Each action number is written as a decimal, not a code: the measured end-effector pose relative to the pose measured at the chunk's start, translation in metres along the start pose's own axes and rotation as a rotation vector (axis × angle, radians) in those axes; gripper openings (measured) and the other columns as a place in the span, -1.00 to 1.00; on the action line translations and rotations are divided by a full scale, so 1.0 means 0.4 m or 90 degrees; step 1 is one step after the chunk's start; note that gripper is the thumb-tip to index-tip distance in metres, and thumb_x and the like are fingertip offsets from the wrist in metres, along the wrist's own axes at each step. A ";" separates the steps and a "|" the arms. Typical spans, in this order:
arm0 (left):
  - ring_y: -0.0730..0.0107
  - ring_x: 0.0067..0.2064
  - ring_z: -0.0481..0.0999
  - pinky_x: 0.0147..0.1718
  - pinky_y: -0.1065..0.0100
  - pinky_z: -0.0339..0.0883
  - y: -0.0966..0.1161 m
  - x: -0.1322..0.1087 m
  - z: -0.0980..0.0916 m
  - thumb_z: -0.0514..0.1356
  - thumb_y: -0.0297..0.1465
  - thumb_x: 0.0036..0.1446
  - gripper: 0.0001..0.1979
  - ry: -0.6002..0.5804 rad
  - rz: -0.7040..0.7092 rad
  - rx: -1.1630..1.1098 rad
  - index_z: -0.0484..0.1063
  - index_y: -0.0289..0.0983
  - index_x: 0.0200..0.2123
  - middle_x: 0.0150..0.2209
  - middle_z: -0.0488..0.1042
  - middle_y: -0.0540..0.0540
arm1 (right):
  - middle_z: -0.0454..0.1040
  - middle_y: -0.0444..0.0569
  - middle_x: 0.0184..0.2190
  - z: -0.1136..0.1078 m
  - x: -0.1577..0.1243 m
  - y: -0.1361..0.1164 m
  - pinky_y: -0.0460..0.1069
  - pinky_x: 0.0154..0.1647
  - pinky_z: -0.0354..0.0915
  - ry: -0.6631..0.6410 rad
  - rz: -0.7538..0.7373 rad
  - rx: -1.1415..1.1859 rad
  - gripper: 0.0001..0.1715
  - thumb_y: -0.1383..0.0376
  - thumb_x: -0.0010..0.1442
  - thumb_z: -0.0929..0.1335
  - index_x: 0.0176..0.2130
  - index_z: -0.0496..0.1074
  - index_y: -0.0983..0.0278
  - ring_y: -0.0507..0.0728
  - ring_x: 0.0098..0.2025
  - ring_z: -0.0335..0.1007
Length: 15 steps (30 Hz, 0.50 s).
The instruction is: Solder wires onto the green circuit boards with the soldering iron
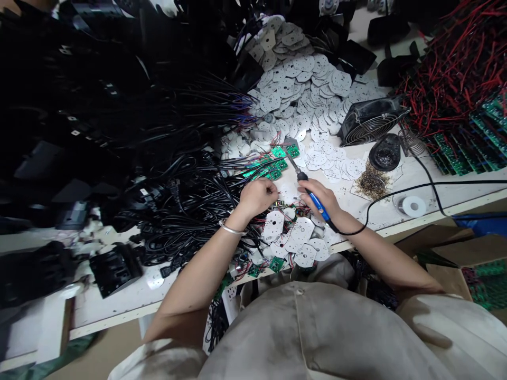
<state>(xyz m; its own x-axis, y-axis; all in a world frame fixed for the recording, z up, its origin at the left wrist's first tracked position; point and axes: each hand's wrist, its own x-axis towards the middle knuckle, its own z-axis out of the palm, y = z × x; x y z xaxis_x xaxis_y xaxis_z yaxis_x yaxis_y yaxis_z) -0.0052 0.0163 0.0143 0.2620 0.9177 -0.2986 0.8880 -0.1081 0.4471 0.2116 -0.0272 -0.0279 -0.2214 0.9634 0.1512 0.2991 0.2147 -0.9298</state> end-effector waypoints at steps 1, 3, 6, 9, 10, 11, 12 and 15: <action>0.25 -0.22 0.56 -0.18 0.31 0.39 0.007 -0.001 0.001 0.16 -0.43 0.07 -0.84 0.012 -0.013 0.016 0.57 -0.25 -0.40 -0.24 0.61 -0.09 | 0.54 0.03 0.05 0.002 0.005 0.000 0.10 0.04 0.47 -0.028 -0.011 -0.038 -0.61 0.01 0.29 0.31 -0.01 0.49 0.12 0.18 -0.03 0.56; 0.21 -0.19 0.57 -0.18 0.30 0.39 0.018 -0.005 0.006 0.14 -0.42 0.11 -0.82 0.037 -0.042 0.045 0.57 -0.24 -0.38 -0.24 0.61 -0.10 | 0.55 0.03 0.04 0.006 0.010 0.000 0.09 0.01 0.48 -0.056 -0.027 -0.076 -0.63 0.02 0.30 0.30 -0.04 0.51 0.12 0.19 -0.05 0.56; 0.16 -0.16 0.58 -0.21 0.27 0.39 0.028 -0.013 0.014 0.12 -0.40 0.15 -0.80 0.069 -0.077 0.070 0.57 -0.24 -0.36 -0.22 0.61 -0.14 | 0.55 0.05 0.03 0.009 0.005 0.004 0.07 -0.03 0.51 -0.030 -0.040 -0.080 -0.65 0.05 0.32 0.29 -0.03 0.51 0.13 0.18 -0.07 0.58; 0.12 -0.14 0.58 -0.24 0.26 0.39 0.028 -0.019 0.020 0.12 -0.39 0.18 -0.80 0.093 -0.090 0.079 0.56 -0.23 -0.34 -0.19 0.60 -0.14 | 0.54 0.08 0.04 0.006 -0.005 0.013 0.10 -0.03 0.52 -0.033 -0.048 -0.086 -0.66 0.09 0.31 0.30 -0.02 0.49 0.16 0.19 -0.09 0.59; 0.12 -0.13 0.58 -0.24 0.26 0.39 0.028 -0.021 0.021 0.12 -0.39 0.18 -0.80 0.094 -0.092 0.084 0.56 -0.23 -0.34 -0.19 0.60 -0.15 | 0.53 0.09 0.04 0.004 -0.008 0.017 0.12 -0.04 0.52 -0.037 -0.049 -0.092 -0.66 0.10 0.31 0.30 -0.01 0.49 0.17 0.21 -0.11 0.59; 0.11 -0.13 0.58 -0.24 0.26 0.39 0.028 -0.022 0.021 0.12 -0.40 0.19 -0.80 0.092 -0.093 0.091 0.56 -0.23 -0.33 -0.18 0.60 -0.15 | 0.53 0.11 0.05 0.004 -0.010 0.019 0.14 -0.05 0.53 -0.038 -0.049 -0.101 -0.65 0.11 0.31 0.30 0.00 0.49 0.18 0.22 -0.11 0.59; 0.11 -0.13 0.58 -0.24 0.25 0.40 0.029 -0.024 0.020 0.11 -0.40 0.20 -0.80 0.086 -0.091 0.097 0.55 -0.24 -0.32 -0.17 0.59 -0.16 | 0.52 0.12 0.07 0.003 -0.011 0.022 0.15 -0.06 0.53 -0.036 -0.048 -0.112 -0.64 0.11 0.31 0.30 0.01 0.48 0.19 0.23 -0.11 0.60; 0.12 -0.10 0.57 -0.18 0.23 0.41 0.035 -0.030 0.016 0.10 -0.39 0.24 -0.79 0.074 -0.067 0.100 0.55 -0.26 -0.29 -0.16 0.58 -0.18 | 0.50 0.11 0.11 0.004 -0.011 0.024 0.11 -0.08 0.54 -0.025 -0.044 -0.146 -0.62 0.11 0.33 0.28 0.05 0.46 0.17 0.21 -0.12 0.61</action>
<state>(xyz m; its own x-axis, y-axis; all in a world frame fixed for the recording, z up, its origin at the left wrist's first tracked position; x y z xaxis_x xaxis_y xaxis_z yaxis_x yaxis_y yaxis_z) 0.0066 0.0014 0.0189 0.1275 0.9640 -0.2334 0.9585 -0.0593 0.2787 0.2138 -0.0296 -0.0380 -0.2830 0.9391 0.1950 0.4836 0.3153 -0.8165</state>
